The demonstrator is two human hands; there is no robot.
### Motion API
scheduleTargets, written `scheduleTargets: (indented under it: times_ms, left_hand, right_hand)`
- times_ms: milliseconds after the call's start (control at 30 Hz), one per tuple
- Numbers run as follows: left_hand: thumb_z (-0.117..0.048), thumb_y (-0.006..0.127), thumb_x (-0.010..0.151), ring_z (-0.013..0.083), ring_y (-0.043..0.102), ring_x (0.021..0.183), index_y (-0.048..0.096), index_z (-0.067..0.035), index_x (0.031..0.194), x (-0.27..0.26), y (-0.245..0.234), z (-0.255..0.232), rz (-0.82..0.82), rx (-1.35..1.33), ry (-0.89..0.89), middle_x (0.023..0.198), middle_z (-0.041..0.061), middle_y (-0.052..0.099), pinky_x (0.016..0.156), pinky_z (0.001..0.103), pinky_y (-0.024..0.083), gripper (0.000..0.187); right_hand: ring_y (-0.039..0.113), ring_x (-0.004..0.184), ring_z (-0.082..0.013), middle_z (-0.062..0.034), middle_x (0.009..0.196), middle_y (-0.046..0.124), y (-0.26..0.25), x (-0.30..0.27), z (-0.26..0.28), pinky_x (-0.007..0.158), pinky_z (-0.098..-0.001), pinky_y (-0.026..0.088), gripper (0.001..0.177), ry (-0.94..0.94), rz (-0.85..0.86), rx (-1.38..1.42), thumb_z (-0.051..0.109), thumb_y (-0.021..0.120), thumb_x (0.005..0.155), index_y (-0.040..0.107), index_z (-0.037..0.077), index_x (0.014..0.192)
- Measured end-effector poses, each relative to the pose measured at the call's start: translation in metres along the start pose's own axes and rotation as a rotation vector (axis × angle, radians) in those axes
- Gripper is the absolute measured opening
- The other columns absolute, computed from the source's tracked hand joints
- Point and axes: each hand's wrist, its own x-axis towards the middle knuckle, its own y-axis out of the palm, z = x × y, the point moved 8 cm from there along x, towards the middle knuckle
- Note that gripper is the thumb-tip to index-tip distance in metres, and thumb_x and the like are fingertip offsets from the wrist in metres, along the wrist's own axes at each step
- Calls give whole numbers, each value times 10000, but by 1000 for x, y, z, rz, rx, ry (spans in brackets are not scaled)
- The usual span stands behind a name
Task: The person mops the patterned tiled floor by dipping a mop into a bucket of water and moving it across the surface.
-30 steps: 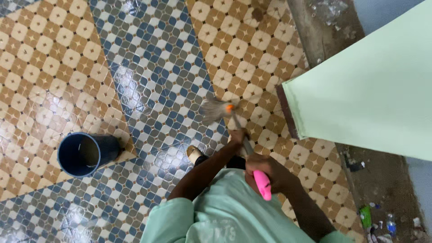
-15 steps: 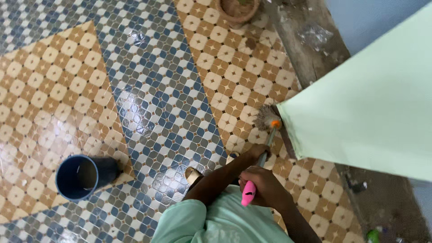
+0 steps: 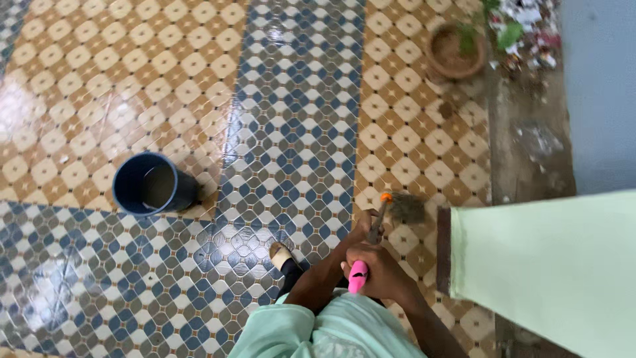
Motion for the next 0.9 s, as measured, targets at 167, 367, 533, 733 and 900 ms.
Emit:
scheduleTargets:
  times_ms: [167,367,533,733,900]
  left_hand:
    - [-559,396,894,222,476,528,573,-175,957,-72,-107,-69,-85,-274,575,646,72,546,498,403,384,428]
    - [-448,477,906,208,497,471,540,-111,915,-131,-237,-149,-81,-488,551,618,62,537,458,384,430,343]
    - [-368,508,908,186,508,444,535,-105,919,-179,-358,-168,-151,-648,684,612,51,534,421,341,436,264]
    - [-275,564,956,167,538,512,553,-105,977,-231,-445,-127,-357,-665,764,674,58,563,458,286,468,171]
    - [-162,577,935,201,539,545,501,-41,964,-246,-448,-98,-329,-918,753,687,94,538,477,320,494,146]
  right_hand:
    - [536,641,-308,-111,651,515,80,64,33,599,-422,446,303,-71,73,32,101,741,866,489,58,705]
    - [562,680,-309,-102,705,550,178,127,78,625,-406,455,266,-275,238,61,72,742,850,504,56,734]
    - [552,715,-313,-107,734,550,253,143,111,710,-416,478,269,-433,501,164,27,721,859,488,52,727]
    - [549,745,-328,-123,722,523,302,140,126,701,-434,465,267,-452,712,210,10,719,829,486,53,706]
    - [513,656,-306,-102,657,496,302,137,123,801,-433,502,306,-457,747,300,2,720,866,467,51,700]
